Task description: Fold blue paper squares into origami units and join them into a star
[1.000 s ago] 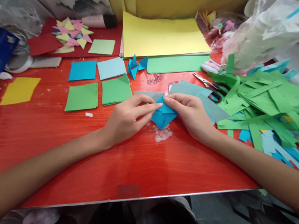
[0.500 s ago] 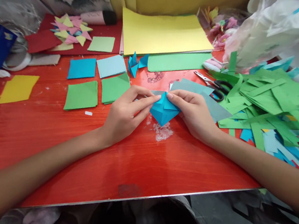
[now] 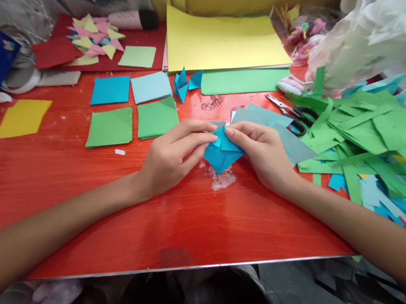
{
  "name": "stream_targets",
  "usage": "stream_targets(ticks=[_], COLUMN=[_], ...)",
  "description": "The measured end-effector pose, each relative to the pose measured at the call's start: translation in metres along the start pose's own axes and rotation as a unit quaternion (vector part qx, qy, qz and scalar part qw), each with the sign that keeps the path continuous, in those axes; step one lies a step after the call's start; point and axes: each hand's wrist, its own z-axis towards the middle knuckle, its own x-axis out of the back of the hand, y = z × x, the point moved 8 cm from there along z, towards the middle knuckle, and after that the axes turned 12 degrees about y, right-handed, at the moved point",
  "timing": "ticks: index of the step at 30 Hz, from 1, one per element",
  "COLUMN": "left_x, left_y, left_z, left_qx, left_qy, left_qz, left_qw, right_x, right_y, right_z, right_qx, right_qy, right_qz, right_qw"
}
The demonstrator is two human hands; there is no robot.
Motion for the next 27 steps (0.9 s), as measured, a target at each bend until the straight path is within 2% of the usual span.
stream_targets(ticks=[11,23,27], left_x=[0.002,-0.008,-0.009], left_y=[0.008,0.001,0.003], left_z=[-0.001,0.000,0.000], left_qx=[-0.039,-0.008,-0.020], left_qy=[0.004,-0.046,-0.048], left_qz=[-0.040,-0.031,-0.039], left_qw=[0.998,0.998,0.998], right_x=[0.002,0.002,0.003], right_y=[-0.002,0.003,0.006], right_z=[-0.005,0.000,0.001], right_qx=[0.006,-0.013,-0.026], right_qy=[0.024,0.021,0.020], right_qz=[-0.004,-0.004,0.012], right_qw=[1.000,1.000,0.999])
